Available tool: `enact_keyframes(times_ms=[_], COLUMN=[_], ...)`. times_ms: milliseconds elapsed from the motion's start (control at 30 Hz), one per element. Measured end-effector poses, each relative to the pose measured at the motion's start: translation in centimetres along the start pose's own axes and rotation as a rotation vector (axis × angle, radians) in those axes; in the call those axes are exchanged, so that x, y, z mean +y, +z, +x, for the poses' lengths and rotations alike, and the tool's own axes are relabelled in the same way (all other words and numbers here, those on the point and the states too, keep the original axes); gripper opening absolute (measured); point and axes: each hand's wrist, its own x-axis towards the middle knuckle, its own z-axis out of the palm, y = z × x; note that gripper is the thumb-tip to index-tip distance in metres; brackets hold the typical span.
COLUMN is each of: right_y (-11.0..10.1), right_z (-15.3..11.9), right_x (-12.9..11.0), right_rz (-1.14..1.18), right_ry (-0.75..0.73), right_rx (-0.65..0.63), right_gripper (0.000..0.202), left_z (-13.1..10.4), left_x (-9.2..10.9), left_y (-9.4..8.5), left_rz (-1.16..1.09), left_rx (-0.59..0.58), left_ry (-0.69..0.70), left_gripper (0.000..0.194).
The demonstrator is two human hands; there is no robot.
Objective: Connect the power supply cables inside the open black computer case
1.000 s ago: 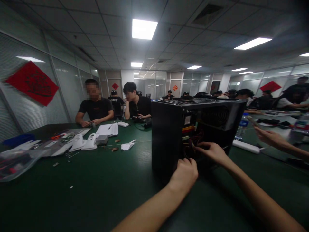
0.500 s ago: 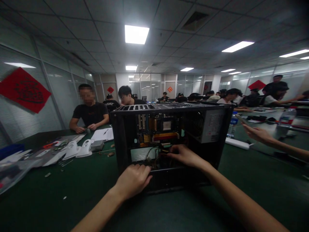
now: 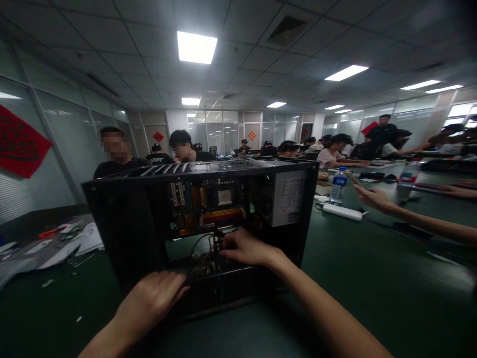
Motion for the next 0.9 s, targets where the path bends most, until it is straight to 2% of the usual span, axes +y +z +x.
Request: enact_keyframes(times_ms=[67,167,233,300,400,467,533,600,700,800,900], right_y=[0.4,0.5,0.1,-0.7,-2.1,-3.0,-3.8,-4.3,-5.0,-5.3,-5.2], right_z=[0.2,0.6,0.9,1.2,1.6,1.5,1.2,0.7,-0.1,-0.5,-0.4], right_x=[-0.3,-0.8,-1.3,-1.7,-2.4,-3.0,-3.5,-4.0,-4.4,-4.6,-4.8], right_rz=[-0.001,0.063,0.178,0.329,0.548,0.648,0.693,0.694,0.633,0.564,0.537], right_ry=[-0.022,-0.016,0.021,0.059,0.056,0.012,-0.049,-0.087,-0.075,-0.070,-0.118], right_rx=[0.019,0.075,0.160,0.270,0.359,0.348,0.332,0.321,0.288,0.286,0.282], right_gripper=[0.024,0.021,0.021,0.022,0.027,0.030,0.029,0.027,0.022,0.017,0.018], left_z=[-0.3,0.5,2.3,5.0,9.6,12.1,13.7,14.2,13.6,12.8,12.6], left_x=[-0.1,-0.3,-0.6,-1.0,-1.6,-1.5,-0.9,-0.2,0.5,0.3,-0.1], left_y=[-0.4,-1.2,-1.5,-1.5,-1.1,-0.9,-1.0,-1.1,-1.6,-2.2,-2.7], left_rz=[-0.031,-0.168,-0.278,-0.319,-0.310,-0.348,-0.365,-0.334,-0.254,-0.177,-0.117], left_rx=[-0.029,-0.164,-0.249,-0.237,-0.101,-0.031,0.019,0.066,0.139,0.228,0.305], left_ry=[-0.056,-0.221,-0.359,-0.429,-0.358,-0.260,-0.179,-0.129,-0.049,0.030,0.051], left_gripper=[0.036,0.034,0.029,0.032,0.052,0.056,0.060,0.063,0.061,0.049,0.033])
